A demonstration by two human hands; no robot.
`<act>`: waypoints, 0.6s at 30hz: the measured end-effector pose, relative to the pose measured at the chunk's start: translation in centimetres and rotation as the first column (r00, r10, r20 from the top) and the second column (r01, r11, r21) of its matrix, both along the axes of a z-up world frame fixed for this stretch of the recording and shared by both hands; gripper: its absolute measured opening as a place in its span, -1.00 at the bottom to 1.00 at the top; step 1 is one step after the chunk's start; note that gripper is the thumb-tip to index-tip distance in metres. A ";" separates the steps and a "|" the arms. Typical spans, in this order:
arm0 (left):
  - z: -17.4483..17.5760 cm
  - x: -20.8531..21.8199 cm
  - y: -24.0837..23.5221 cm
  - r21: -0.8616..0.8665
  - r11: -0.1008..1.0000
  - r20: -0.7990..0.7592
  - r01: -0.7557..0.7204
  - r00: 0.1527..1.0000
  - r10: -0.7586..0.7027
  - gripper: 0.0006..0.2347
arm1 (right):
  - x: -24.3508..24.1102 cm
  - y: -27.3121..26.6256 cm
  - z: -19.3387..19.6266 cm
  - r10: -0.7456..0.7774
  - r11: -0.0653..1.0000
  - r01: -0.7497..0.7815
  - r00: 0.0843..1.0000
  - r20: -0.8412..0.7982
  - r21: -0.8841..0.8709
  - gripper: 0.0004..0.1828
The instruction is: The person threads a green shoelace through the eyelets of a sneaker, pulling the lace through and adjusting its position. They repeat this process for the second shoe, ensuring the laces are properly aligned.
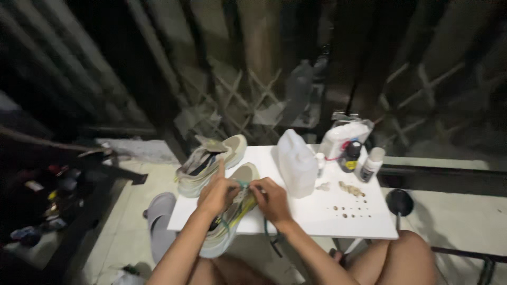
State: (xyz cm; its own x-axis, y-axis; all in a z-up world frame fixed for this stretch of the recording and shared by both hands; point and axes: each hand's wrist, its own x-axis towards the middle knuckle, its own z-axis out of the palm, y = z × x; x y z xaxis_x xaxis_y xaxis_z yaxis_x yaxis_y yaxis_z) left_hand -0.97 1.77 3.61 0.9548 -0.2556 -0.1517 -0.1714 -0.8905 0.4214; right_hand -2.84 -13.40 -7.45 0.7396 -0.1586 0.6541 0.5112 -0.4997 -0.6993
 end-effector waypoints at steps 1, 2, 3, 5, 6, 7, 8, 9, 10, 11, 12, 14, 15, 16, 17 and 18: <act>0.2 -0.2 -0.2 0.024 1.000 -0.009 0.002 1.000 -0.002 -0.90 | 0.0 0.0 0.0 0.004 1.000 -0.004 0.999 0.039 -0.008 -0.95; 0.4 -0.2 -0.5 0.023 1.000 -0.007 0.021 1.000 -0.021 -0.90 | -0.1 -0.3 0.5 -0.015 1.000 0.016 0.999 0.040 -0.009 -0.95; 0.5 -0.4 -0.4 0.013 1.000 0.015 0.016 1.000 -0.017 -0.89 | -0.4 -0.2 0.9 -0.004 1.000 0.005 1.000 0.025 -0.012 -0.96; 0.0 -0.3 -0.1 0.007 1.000 0.036 0.017 0.999 -0.018 -0.87 | -0.6 -0.1 1.3 0.001 1.000 -0.001 1.000 0.009 -0.011 -0.96; -0.5 0.1 0.0 -0.044 0.998 0.067 0.039 0.997 -0.036 -0.87 | -0.6 -0.2 1.4 0.000 1.000 0.000 1.000 0.010 -0.024 -0.97; -1.1 0.4 0.3 -0.098 0.994 0.097 0.054 0.994 -0.044 -0.86 | -0.5 -0.1 1.5 0.008 0.999 -0.007 1.000 0.010 -0.041 -0.97; -1.6 0.6 0.3 -0.098 0.994 0.094 0.052 0.995 -0.042 -0.86 | -0.5 -0.1 1.4 0.010 0.999 -0.009 1.000 0.007 -0.041 -0.97; -2.0 0.8 0.4 -0.107 0.993 0.114 0.056 0.993 -0.044 -0.87 | -0.5 -0.1 1.4 0.010 0.999 -0.010 1.000 0.002 -0.037 -0.97; -2.4 1.0 0.5 -0.115 0.991 0.133 0.061 0.990 -0.045 -0.88 | -0.4 -0.1 1.3 0.011 0.999 -0.011 1.000 -0.003 -0.033 -0.96; -2.1 0.9 0.4 -0.117 0.991 0.132 0.059 0.990 -0.043 -0.88 | -0.4 0.0 1.4 0.013 0.999 -0.013 1.000 -0.003 -0.034 -0.96; -1.8 0.8 0.3 -0.132 0.990 0.133 0.057 0.990 -0.040 -0.87 | -0.3 0.1 1.4 0.024 0.999 -0.024 1.000 -0.001 -0.028 -0.97; -2.1 0.7 0.3 -0.154 0.987 0.131 0.055 0.991 -0.034 -0.87 | -0.5 0.0 1.7 0.035 0.999 -0.035 0.999 -0.002 -0.030 -0.98; -2.5 1.1 0.5 -0.148 0.987 0.146 0.066 0.988 -0.044 -0.88 | -0.4 0.1 1.9 0.054 0.998 -0.054 0.998 -0.012 -0.020 -0.96; -2.9 1.4 0.5 -0.141 0.987 0.162 0.077 0.985 -0.054 -0.89 | -0.2 0.0 2.1 0.072 0.997 -0.072 0.997 -0.021 -0.010 -0.95; -3.2 1.7 0.5 -0.137 0.988 0.157 0.076 0.986 -0.054 -0.89 | -0.3 -0.1 2.0 0.072 0.997 -0.072 0.997 -0.025 -0.005 -0.95; -3.5 2.0 0.4 -0.180 0.980 0.173 0.085 0.983 -0.053 -0.90 | -0.3 -0.2 1.8 0.062 0.998 -0.061 0.998 -0.026 0.015 -0.93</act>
State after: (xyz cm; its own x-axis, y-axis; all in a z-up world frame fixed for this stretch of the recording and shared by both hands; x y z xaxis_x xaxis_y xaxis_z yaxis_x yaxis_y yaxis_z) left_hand 0.99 2.20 0.11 0.9417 -0.3303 0.0646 -0.3115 -0.7826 0.5389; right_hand -3.09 -13.62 -5.66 0.7654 -0.1212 0.6320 0.5218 -0.4579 -0.7198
